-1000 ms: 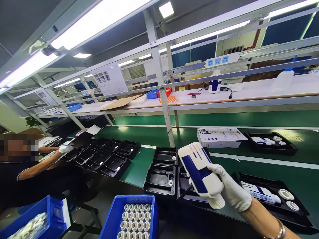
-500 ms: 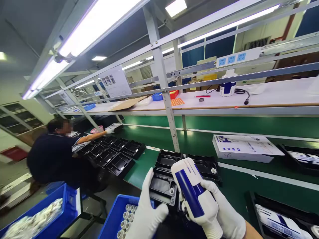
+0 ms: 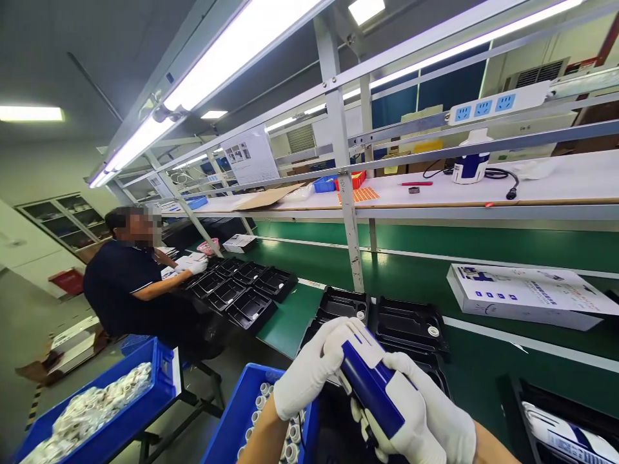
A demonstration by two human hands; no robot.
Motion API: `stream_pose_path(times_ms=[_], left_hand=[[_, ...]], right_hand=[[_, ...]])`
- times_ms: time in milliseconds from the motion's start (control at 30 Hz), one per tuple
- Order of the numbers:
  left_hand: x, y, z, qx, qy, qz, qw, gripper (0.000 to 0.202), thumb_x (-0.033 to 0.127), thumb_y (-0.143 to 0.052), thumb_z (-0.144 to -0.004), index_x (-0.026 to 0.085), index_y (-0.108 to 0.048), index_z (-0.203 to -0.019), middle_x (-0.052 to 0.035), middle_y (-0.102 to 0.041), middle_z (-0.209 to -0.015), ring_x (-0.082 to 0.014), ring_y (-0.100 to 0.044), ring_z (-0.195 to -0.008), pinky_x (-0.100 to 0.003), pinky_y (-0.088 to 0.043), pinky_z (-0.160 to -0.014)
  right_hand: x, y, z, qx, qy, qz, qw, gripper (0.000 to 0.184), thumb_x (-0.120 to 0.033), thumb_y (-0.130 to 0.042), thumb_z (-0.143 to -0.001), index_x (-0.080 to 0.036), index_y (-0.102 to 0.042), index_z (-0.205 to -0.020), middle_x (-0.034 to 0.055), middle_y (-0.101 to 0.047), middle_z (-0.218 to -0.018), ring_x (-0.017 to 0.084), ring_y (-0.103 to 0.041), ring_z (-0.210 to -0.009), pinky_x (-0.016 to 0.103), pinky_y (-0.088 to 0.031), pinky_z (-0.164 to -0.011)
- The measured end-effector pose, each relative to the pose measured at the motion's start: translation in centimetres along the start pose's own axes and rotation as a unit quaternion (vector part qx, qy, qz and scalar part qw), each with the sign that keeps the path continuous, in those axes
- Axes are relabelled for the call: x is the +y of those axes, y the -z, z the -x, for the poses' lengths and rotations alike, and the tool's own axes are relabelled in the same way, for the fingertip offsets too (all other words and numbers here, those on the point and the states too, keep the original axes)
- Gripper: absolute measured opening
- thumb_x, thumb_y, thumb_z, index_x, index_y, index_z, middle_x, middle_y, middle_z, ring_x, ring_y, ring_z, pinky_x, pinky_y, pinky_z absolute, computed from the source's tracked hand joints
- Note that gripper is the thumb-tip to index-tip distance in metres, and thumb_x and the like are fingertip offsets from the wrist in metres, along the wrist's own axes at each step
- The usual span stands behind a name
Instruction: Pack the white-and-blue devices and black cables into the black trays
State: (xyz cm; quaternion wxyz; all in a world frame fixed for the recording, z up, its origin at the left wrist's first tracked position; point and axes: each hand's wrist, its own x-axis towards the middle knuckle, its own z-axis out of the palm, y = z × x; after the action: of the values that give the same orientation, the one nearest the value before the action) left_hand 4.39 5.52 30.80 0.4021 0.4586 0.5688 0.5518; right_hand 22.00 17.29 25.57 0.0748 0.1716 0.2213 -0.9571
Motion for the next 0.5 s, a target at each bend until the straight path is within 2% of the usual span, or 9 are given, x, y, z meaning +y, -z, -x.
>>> stream_pose_path(times_ms=[67, 100, 167, 233, 300, 367, 433, 500], left_hand=[[-0.1, 1.1, 0.4, -0.098, 0.027, 0.015, 0.995, 0.099, 0.073, -0.077, -0.076, 0.023, -0.043, -0.154, -0.0154, -0.053, -0.156, -0.0362, -0.049, -0.145, -0.055, -0.036, -0.126], [-0.1, 1.5, 0.6, -0.128, 0.042, 0.018, 0.991, 0.111, 0.07, -0.083, -0.071, 0.024, -0.034, -0.159, -0.0165, -0.051, -0.157, -0.0373, -0.049, -0.145, -0.056, -0.037, -0.125], [-0.2, 2.0, 1.0, -0.154, 0.053, 0.008, 0.987, 0.127, 0.057, -0.093, -0.064, 0.025, -0.021, -0.163, -0.0178, -0.05, -0.156, -0.0385, -0.05, -0.144, -0.057, -0.039, -0.123], [-0.5, 2.0, 1.4, -0.166, 0.026, 0.01, 0.986, 0.125, 0.049, -0.096, -0.063, 0.024, -0.023, -0.161, -0.0174, -0.055, -0.146, -0.038, -0.057, -0.135, -0.057, -0.044, -0.117], [-1.1, 1.5, 1.9, -0.153, -0.017, 0.046, 0.987, 0.111, 0.051, -0.094, -0.065, 0.022, -0.033, -0.153, -0.0152, -0.06, -0.133, -0.0353, -0.062, -0.123, -0.053, -0.05, -0.109], [-2.0, 0.7, 2.5, -0.12, -0.04, 0.114, 0.985, 0.098, 0.057, -0.089, -0.07, 0.022, -0.038, -0.146, -0.0138, -0.061, -0.128, -0.0332, -0.063, -0.119, -0.051, -0.052, -0.104], [-3.5, -0.2, 3.1, -0.065, -0.042, 0.196, 0.977, 0.088, 0.059, -0.082, -0.077, 0.023, -0.04, -0.146, -0.0142, -0.061, -0.134, -0.0335, -0.06, -0.128, -0.052, -0.048, -0.111], [-5.3, -1.0, 3.4, -0.018, -0.028, 0.291, 0.956, 0.082, 0.063, -0.074, -0.083, 0.026, -0.042, -0.149, -0.0136, -0.061, -0.143, -0.034, -0.055, -0.139, -0.054, -0.042, -0.12]], right_hand=[[0.4, 0.7, 0.2, -0.012, -0.036, 0.018, 0.999, 0.082, -0.068, -0.027, -0.097, -0.001, -0.075, -0.097, 0.021, -0.076, -0.091, 0.025, -0.073, -0.069, 0.031, -0.058, -0.057], [0.5, 0.9, 0.4, -0.016, -0.053, 0.029, 0.998, 0.083, -0.068, -0.029, -0.095, 0.001, -0.075, -0.097, 0.0209, -0.075, -0.088, 0.025, -0.074, -0.068, 0.031, -0.059, -0.058], [0.6, 0.9, 0.8, -0.024, -0.086, 0.043, 0.995, 0.084, -0.066, -0.03, -0.093, 0.005, -0.074, -0.099, 0.0209, -0.074, -0.086, 0.025, -0.074, -0.07, 0.031, -0.061, -0.06], [0.4, 0.1, 1.0, -0.032, -0.11, 0.051, 0.992, 0.085, -0.064, -0.026, -0.094, 0.007, -0.073, -0.103, 0.0223, -0.073, -0.089, 0.026, -0.075, -0.073, 0.032, -0.062, -0.06], [0.1, -1.1, 1.0, -0.031, -0.11, 0.071, 0.991, 0.089, -0.064, -0.018, -0.097, 0.006, -0.072, -0.107, 0.0234, -0.074, -0.094, 0.027, -0.075, -0.07, 0.034, -0.061, -0.053], [-0.3, -1.9, 1.0, 0.004, -0.116, 0.1, 0.988, 0.096, -0.071, -0.013, -0.099, 0.003, -0.072, -0.109, 0.0229, -0.074, -0.098, 0.028, -0.074, -0.068, 0.036, -0.06, -0.048], [-0.9, -1.9, 1.1, 0.069, -0.073, 0.147, 0.984, 0.09, -0.08, -0.026, -0.098, -0.003, -0.075, -0.103, 0.0188, -0.076, -0.092, 0.026, -0.073, -0.067, 0.035, -0.061, -0.051], [-1.5, -0.9, 1.5, 0.118, 0.068, 0.207, 0.969, 0.064, -0.073, -0.057, -0.093, -0.012, -0.077, -0.101, 0.0149, -0.078, -0.092, 0.028, -0.075, -0.078, 0.037, -0.066, -0.068]])
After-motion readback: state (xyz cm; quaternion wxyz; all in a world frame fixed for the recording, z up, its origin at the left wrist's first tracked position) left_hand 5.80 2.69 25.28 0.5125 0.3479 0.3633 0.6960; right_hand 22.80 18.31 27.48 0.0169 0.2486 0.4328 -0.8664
